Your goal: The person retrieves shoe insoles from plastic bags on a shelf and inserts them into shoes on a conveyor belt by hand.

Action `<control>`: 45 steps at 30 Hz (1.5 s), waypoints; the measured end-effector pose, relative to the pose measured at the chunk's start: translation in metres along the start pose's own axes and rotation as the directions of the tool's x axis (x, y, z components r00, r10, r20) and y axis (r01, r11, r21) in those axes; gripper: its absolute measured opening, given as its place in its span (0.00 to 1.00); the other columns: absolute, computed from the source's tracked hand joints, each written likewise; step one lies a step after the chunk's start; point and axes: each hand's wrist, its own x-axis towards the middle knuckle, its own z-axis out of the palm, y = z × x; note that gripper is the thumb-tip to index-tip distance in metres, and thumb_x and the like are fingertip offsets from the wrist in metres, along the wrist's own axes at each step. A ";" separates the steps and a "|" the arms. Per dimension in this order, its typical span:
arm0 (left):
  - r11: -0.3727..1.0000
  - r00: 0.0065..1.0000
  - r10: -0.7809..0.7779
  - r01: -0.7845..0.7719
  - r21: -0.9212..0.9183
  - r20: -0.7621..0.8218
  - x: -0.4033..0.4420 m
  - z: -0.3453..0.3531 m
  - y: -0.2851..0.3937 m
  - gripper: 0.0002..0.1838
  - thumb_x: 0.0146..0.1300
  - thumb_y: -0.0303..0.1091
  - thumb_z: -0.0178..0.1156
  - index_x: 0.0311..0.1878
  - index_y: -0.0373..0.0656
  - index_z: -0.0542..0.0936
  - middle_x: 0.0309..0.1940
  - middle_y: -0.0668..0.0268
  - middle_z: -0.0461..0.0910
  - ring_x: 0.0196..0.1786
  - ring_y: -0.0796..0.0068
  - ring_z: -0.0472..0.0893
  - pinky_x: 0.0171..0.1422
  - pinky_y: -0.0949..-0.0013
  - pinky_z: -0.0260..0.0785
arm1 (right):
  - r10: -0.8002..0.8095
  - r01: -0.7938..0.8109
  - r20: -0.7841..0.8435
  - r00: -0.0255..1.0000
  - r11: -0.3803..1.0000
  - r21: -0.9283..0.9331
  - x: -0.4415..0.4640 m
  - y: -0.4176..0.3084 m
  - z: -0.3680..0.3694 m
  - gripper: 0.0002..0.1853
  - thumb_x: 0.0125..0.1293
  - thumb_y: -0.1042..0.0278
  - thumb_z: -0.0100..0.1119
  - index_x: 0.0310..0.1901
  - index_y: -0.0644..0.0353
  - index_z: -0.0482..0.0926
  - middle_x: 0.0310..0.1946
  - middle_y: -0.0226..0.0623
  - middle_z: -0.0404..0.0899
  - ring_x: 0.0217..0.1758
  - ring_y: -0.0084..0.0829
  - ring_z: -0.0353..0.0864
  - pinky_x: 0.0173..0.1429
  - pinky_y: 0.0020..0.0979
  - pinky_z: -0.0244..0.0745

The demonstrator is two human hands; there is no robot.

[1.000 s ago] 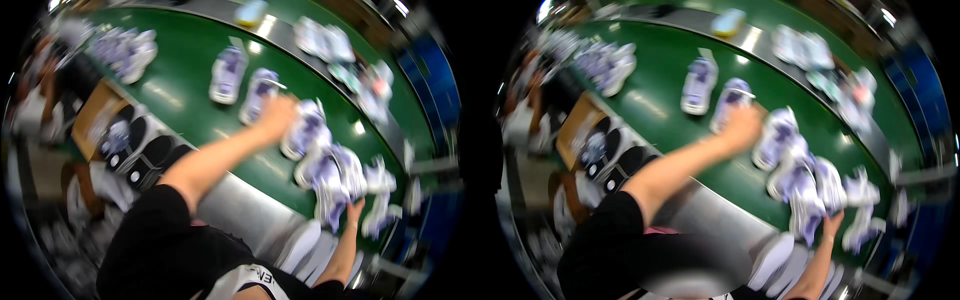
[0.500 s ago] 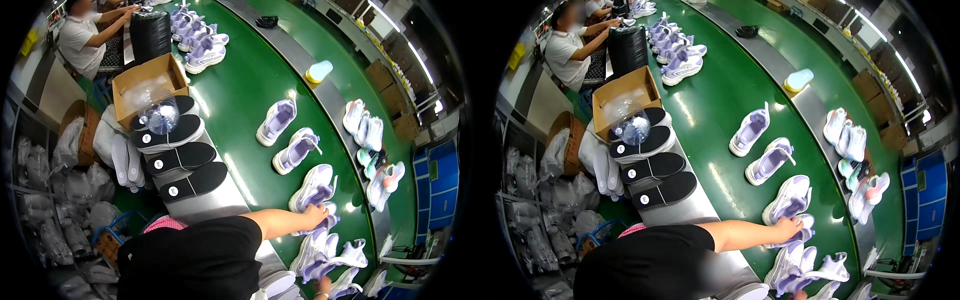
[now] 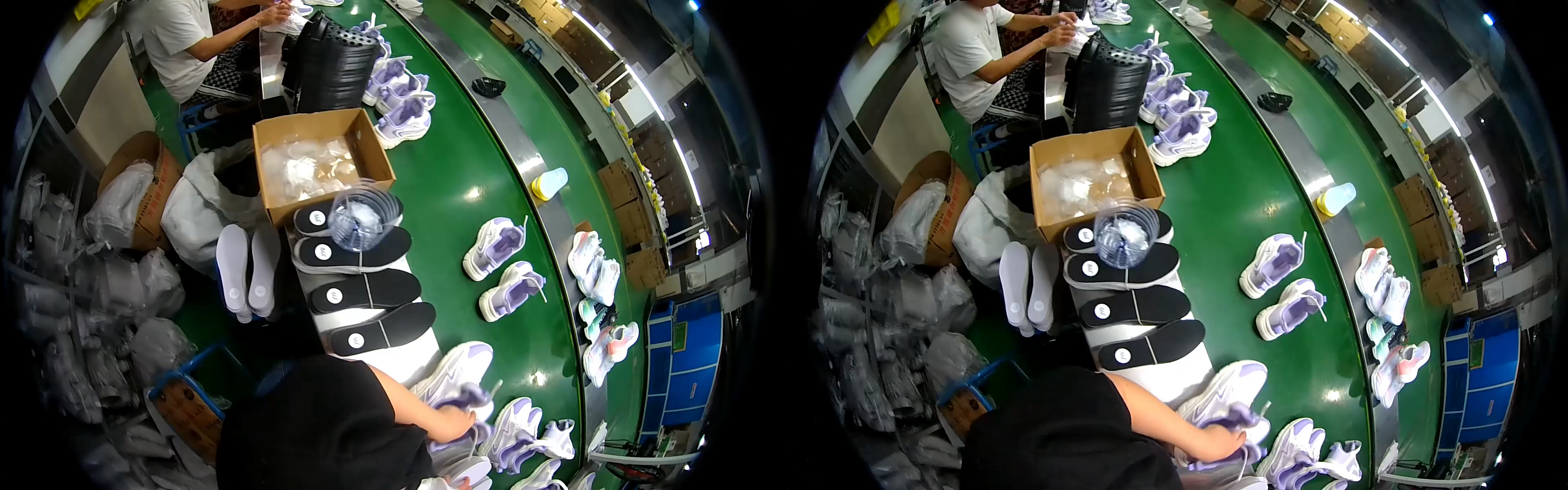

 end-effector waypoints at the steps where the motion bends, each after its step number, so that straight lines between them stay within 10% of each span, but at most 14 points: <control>1: 0.999 0.993 -0.018 0.021 -0.024 0.120 -0.014 -0.010 0.005 0.22 0.46 0.28 0.52 0.46 0.28 0.65 0.38 0.52 0.74 0.34 0.64 0.78 0.31 0.65 0.71 | -0.027 0.027 0.008 1.000 1.000 0.013 -0.001 -0.011 0.002 0.15 0.54 0.61 0.53 0.40 0.60 0.74 0.35 0.46 0.74 0.37 0.47 0.72 0.46 0.37 0.66; 7: 0.881 0.882 0.468 -0.470 -0.050 -0.060 -0.051 -0.024 -0.014 0.09 0.47 0.33 0.52 0.30 0.39 0.69 0.30 0.60 0.71 0.33 0.62 0.74 0.33 0.64 0.66 | -0.118 0.115 0.069 0.991 0.992 0.046 -0.002 -0.059 0.015 0.15 0.53 0.60 0.53 0.41 0.59 0.74 0.36 0.45 0.74 0.37 0.46 0.72 0.46 0.37 0.65; 9: 0.890 0.818 0.410 -0.456 -0.020 -0.404 -0.059 -0.030 -0.032 0.15 0.48 0.36 0.53 0.38 0.41 0.68 0.30 0.64 0.68 0.37 0.67 0.71 0.40 0.65 0.61 | -0.132 0.129 0.082 0.988 0.990 0.050 -0.004 -0.069 0.020 0.15 0.53 0.60 0.53 0.41 0.58 0.74 0.36 0.45 0.74 0.37 0.46 0.72 0.46 0.37 0.65; 13: 0.986 0.850 -0.024 -0.066 -0.151 -0.526 -0.063 -0.022 -0.062 0.28 0.44 0.47 0.59 0.46 0.41 0.65 0.43 0.59 0.65 0.51 0.63 0.64 0.50 0.63 0.56 | -0.157 0.153 0.108 0.982 0.987 0.048 -0.002 -0.089 0.032 0.15 0.53 0.60 0.54 0.41 0.57 0.74 0.36 0.45 0.74 0.38 0.46 0.72 0.46 0.38 0.65; 21: 0.930 0.965 0.085 -0.166 -0.329 -0.247 -0.007 -0.018 -0.058 0.22 0.51 0.44 0.55 0.45 0.39 0.66 0.38 0.59 0.70 0.44 0.61 0.69 0.47 0.61 0.61 | -0.140 0.136 0.113 0.984 0.990 0.044 0.007 -0.106 0.017 0.16 0.52 0.59 0.54 0.41 0.55 0.74 0.36 0.44 0.74 0.38 0.46 0.72 0.47 0.38 0.65; 29: 0.948 0.943 0.093 -0.182 -0.262 -0.320 0.005 -0.015 -0.055 0.14 0.50 0.40 0.55 0.36 0.40 0.70 0.32 0.59 0.71 0.39 0.60 0.71 0.38 0.62 0.67 | -0.129 0.127 0.045 0.991 0.991 0.048 -0.019 -0.081 -0.054 0.16 0.51 0.58 0.55 0.42 0.53 0.74 0.37 0.44 0.74 0.39 0.46 0.72 0.47 0.38 0.65; 34: 0.947 0.958 0.043 -0.130 -0.294 -0.285 -0.002 -0.014 -0.049 0.12 0.52 0.37 0.53 0.35 0.39 0.70 0.32 0.58 0.71 0.39 0.59 0.72 0.39 0.61 0.67 | -0.188 0.415 0.487 0.853 0.811 -0.413 -0.007 -0.110 -0.031 0.24 0.47 0.52 0.57 0.45 0.54 0.73 0.44 0.48 0.72 0.49 0.43 0.70 0.55 0.43 0.59; 35: 0.948 0.966 0.022 -0.102 -0.301 -0.257 -0.003 -0.017 -0.048 0.12 0.53 0.37 0.51 0.35 0.39 0.70 0.32 0.57 0.71 0.39 0.59 0.71 0.40 0.61 0.67 | -0.485 0.526 0.205 0.850 0.768 -0.365 0.003 -0.081 0.008 0.08 0.43 0.65 0.53 0.16 0.59 0.72 0.18 0.40 0.69 0.19 0.41 0.71 0.23 0.38 0.67; 43: 0.935 0.922 0.354 -0.343 0.093 -0.159 -0.009 -0.011 -0.063 0.05 0.45 0.29 0.51 0.22 0.38 0.74 0.26 0.55 0.72 0.33 0.57 0.71 0.38 0.61 0.64 | -0.314 0.383 0.223 0.923 0.816 -0.432 0.003 -0.106 0.007 0.04 0.44 0.72 0.51 0.18 0.59 0.76 0.24 0.40 0.72 0.26 0.37 0.75 0.27 0.36 0.70; 45: 0.955 0.986 0.024 -0.072 -0.288 -0.168 -0.010 -0.015 -0.051 0.09 0.51 0.33 0.49 0.30 0.36 0.72 0.29 0.54 0.71 0.36 0.55 0.70 0.41 0.59 0.64 | -0.277 0.335 0.213 0.937 0.886 -0.321 0.013 -0.105 0.023 0.04 0.43 0.72 0.51 0.19 0.59 0.76 0.25 0.42 0.72 0.28 0.38 0.75 0.27 0.35 0.70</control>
